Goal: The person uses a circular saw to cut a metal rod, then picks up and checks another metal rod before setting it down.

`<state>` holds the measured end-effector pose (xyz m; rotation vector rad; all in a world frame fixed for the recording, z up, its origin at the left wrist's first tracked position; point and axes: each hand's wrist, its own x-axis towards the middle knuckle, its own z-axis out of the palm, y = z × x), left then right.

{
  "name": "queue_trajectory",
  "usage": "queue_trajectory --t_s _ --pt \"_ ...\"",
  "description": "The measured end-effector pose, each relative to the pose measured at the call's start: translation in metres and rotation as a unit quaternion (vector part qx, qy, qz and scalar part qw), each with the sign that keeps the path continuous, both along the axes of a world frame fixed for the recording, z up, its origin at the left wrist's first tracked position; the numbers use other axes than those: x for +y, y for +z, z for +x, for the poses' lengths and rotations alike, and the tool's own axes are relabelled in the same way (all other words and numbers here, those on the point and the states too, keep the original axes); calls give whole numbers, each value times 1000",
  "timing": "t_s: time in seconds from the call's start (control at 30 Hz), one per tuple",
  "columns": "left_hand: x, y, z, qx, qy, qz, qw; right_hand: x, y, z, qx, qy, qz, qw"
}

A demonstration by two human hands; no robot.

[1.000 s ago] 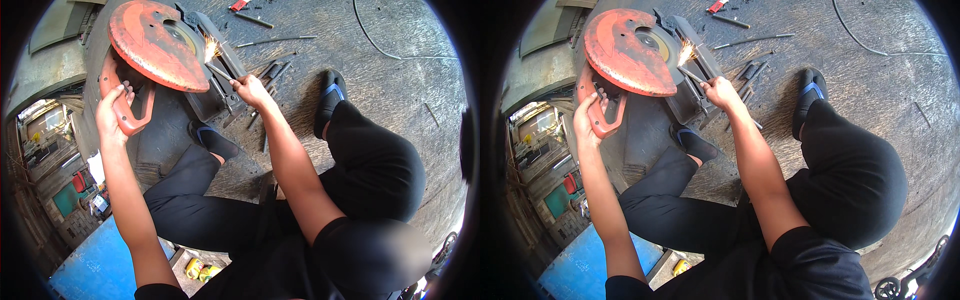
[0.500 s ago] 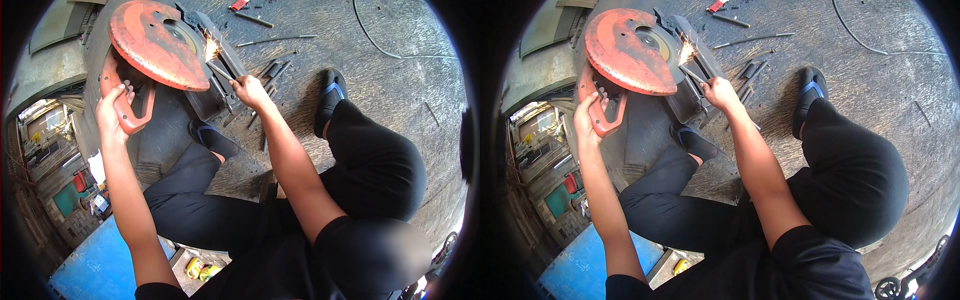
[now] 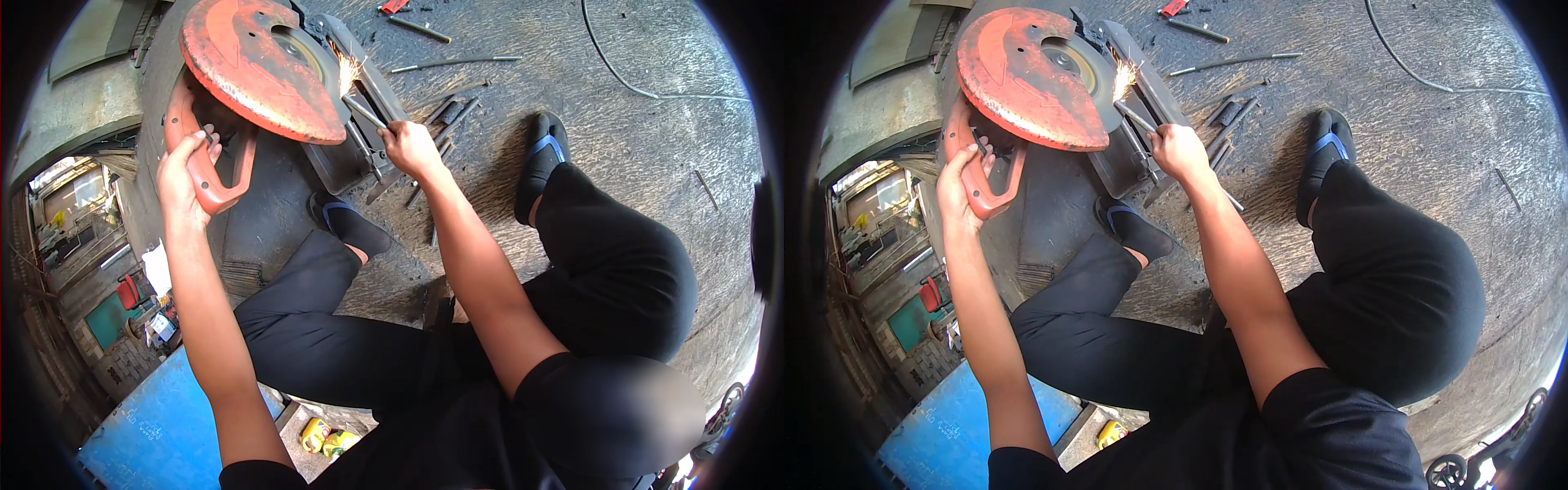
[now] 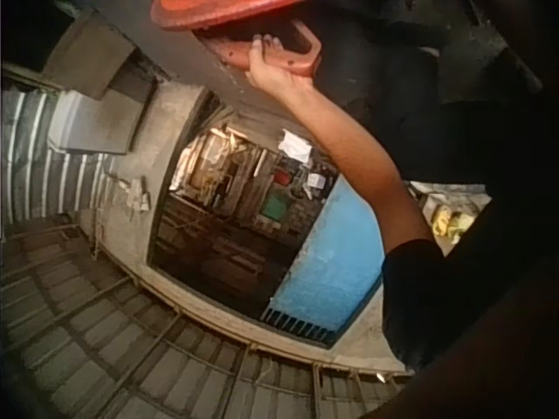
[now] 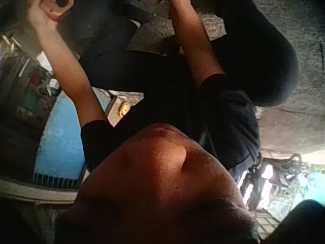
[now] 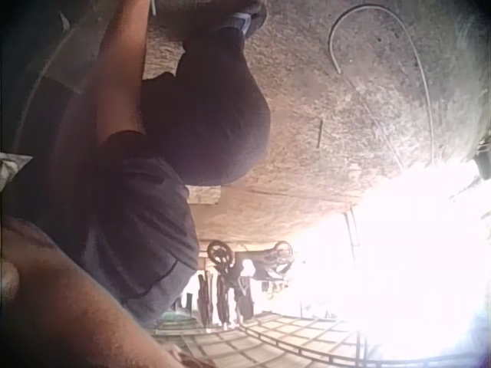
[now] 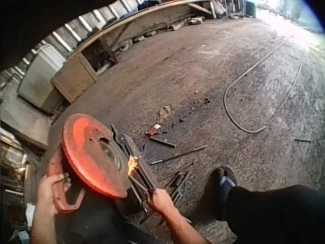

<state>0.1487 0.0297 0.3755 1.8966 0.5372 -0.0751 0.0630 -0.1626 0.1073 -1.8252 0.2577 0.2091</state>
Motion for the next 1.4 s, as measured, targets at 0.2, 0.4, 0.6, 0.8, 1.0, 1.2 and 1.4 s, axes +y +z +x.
queue_trajectory --t_s 0.2,0.4,0.6,0.8,1.0,1.2,1.4 --pt "-1 -2 -1 -19 0 -7 1000 4 -2 0 -2 -5 -16 1000" --pt "-1 0 -1 -1 -1 2 1000 6 -2 -1 -11 -9 -12 1000" --pt "-2 -1 -1 -22 3 2 1000 5 1 -2 0 -7 -11 1000" --pt "-2 -1 -1 -17 5 2 1000 7 0 -1 4 -6 -28 1000" --pt "-2 -2 -1 -15 11 5 1000 9 3 -1 22 -9 -41 999" --pt "-4 -1 -3 -24 10 -7 1000 0 2 3 133 -34 -8 990" --pt "0 0 -1 -9 -7 14 1000 2 -7 7 93 -8 5 996"
